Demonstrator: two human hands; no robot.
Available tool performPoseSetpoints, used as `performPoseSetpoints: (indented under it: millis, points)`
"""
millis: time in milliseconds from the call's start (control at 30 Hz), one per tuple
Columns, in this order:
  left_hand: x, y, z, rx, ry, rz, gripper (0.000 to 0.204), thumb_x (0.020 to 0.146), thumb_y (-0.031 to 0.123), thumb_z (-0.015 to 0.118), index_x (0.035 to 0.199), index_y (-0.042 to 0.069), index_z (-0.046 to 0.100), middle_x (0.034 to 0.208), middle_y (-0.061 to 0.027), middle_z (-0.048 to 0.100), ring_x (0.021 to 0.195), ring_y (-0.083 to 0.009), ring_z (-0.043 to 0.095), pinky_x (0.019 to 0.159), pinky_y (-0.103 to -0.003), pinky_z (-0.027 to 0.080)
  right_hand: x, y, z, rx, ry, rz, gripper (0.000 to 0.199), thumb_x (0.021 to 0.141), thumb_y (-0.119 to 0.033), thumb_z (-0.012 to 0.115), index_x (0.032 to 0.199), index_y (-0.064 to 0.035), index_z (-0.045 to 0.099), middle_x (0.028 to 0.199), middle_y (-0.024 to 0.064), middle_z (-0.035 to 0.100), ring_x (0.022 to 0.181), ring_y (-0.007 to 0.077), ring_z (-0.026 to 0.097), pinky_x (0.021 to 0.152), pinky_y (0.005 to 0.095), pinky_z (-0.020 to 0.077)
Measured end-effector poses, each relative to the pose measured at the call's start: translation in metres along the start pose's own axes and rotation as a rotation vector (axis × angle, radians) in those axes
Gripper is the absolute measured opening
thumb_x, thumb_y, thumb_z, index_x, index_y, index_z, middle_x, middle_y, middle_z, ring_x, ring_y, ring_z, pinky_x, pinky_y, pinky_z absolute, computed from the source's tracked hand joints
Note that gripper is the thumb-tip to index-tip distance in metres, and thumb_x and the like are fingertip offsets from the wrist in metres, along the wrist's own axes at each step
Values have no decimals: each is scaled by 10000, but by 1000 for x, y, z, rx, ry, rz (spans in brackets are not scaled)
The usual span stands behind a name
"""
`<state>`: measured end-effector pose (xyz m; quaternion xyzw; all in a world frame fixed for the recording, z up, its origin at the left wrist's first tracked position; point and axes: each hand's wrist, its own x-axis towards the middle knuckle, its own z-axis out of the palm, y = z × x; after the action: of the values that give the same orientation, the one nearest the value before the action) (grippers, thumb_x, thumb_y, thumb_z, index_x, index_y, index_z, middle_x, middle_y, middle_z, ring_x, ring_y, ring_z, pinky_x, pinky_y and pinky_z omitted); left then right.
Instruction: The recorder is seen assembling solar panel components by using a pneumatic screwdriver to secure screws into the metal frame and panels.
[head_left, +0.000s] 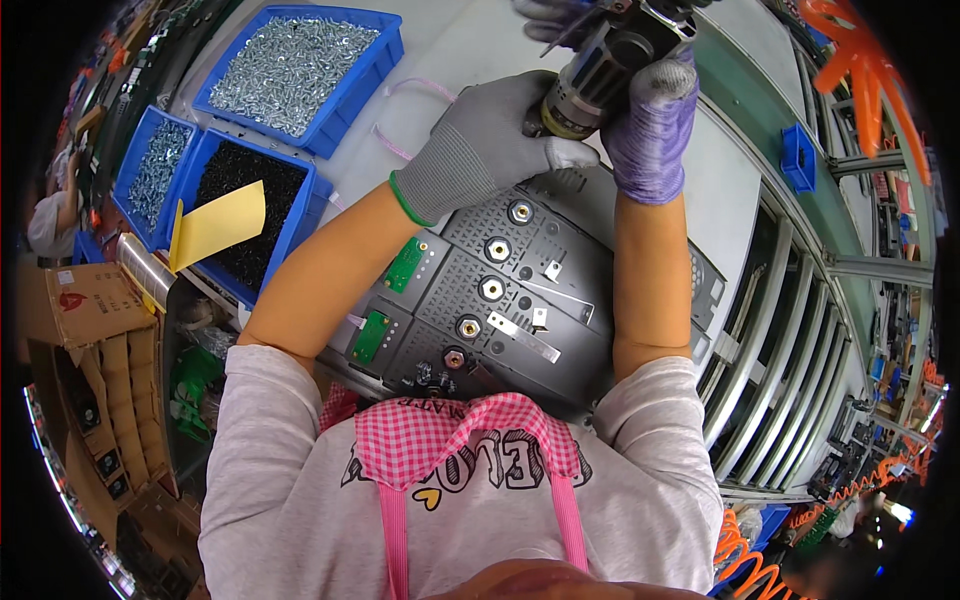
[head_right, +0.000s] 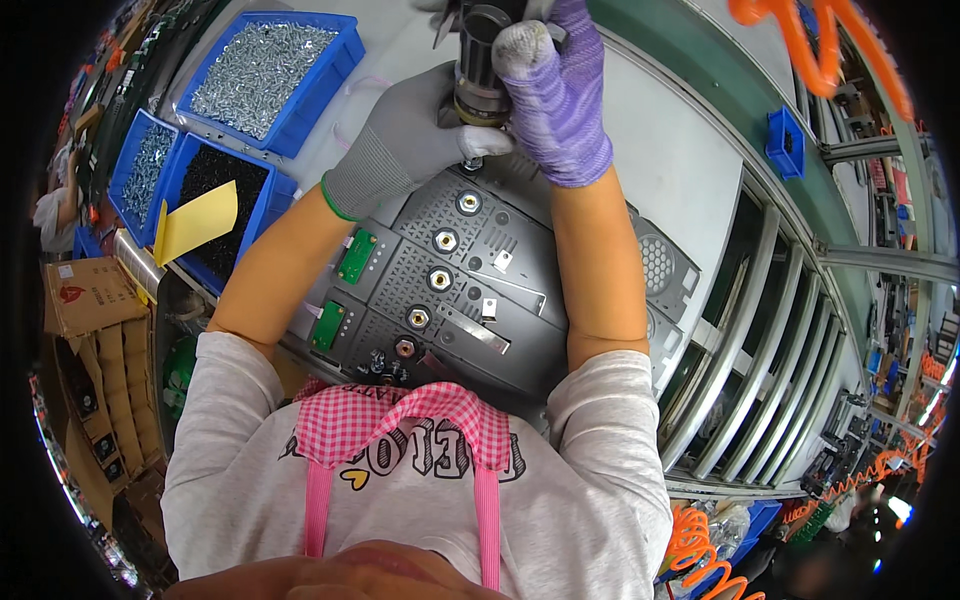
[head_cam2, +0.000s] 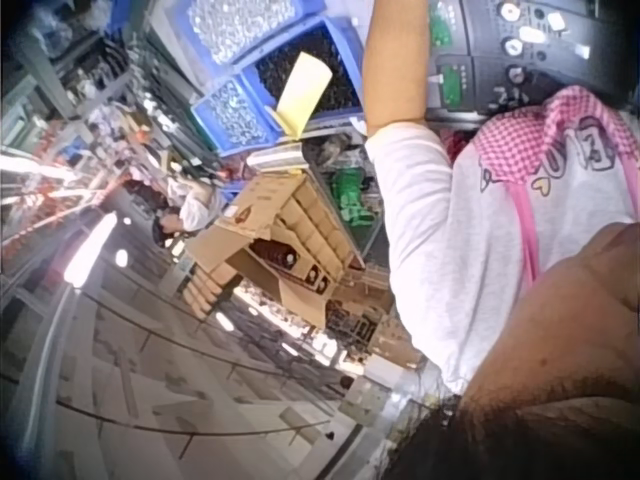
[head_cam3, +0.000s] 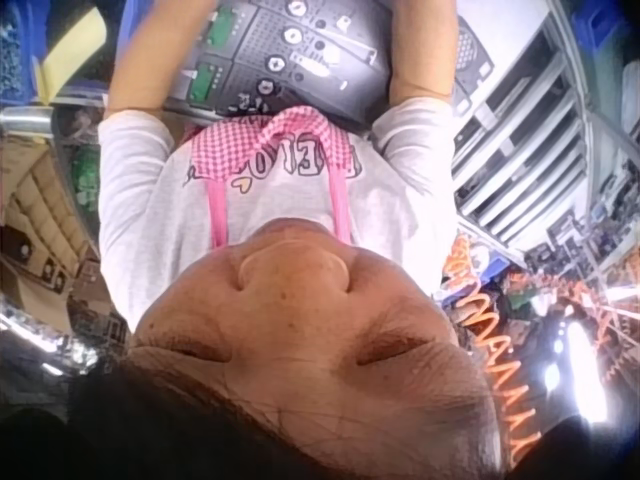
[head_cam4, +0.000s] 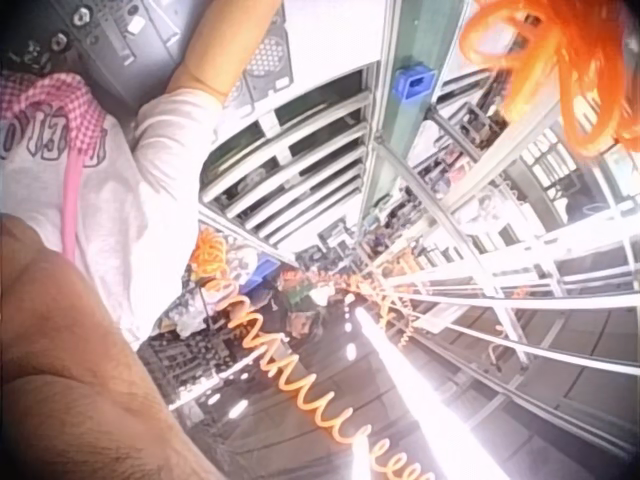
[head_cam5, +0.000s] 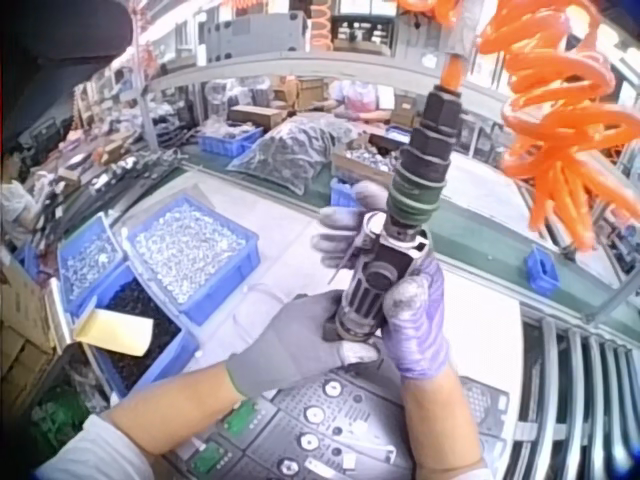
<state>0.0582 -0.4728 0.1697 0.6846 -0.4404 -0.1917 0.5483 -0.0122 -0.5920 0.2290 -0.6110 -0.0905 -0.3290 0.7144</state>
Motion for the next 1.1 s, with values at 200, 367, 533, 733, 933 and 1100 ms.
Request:
performPoseSetpoints:
  millis: [200,367,533,733,933,1100]
  points:
    - [-1,14,-3,174,10,-91,641,710,395,861,1152,-3,621,1003,-92,699,907,-136,656,807,-307,535,2,7,7,8,22,135,1040,799,-812,512,1381,45,414,1265,285,593,1044,320,670,891,385,548]
    - [2,-6,10,54,121,7,677,702,424,864,1165,-2,615,1006,-98,699,892,-132,659,784,-303,542,4,10,-3,692,105,230,823,939,-663,417,1351,49,455,1322,295,546,949,347,694,771,401,585]
    - [0,-5,3,15,44,-35,648,738,412,846,1170,-8,607,1048,-101,690,963,-129,648,826,-313,534,7,9,-7,348,188,200,620,956,-473,423,1278,51,508,1178,278,631,864,352,697,730,413,588]
    - [-12,-59,-14,699,-93,331,383,778,287,777,1057,55,656,874,-93,651,948,-266,632,860,-402,494,8,7,-13,303,205,140,564,951,-434,405,1236,37,529,1155,271,643,877,348,697,723,417,586]
    - [-18,-57,-1,709,-148,208,308,745,274,771,929,49,669,837,-113,629,892,-318,604,848,-430,467,7,10,-16,318,152,152,594,957,-475,382,1212,37,542,1145,291,646,933,358,694,761,413,581]
    - [-18,-58,7,775,20,245,341,752,321,769,928,43,675,909,-129,637,929,-320,604,856,-443,467,8,13,-14,297,82,143,690,955,-550,363,1274,44,512,1150,308,639,940,360,694,775,408,580]
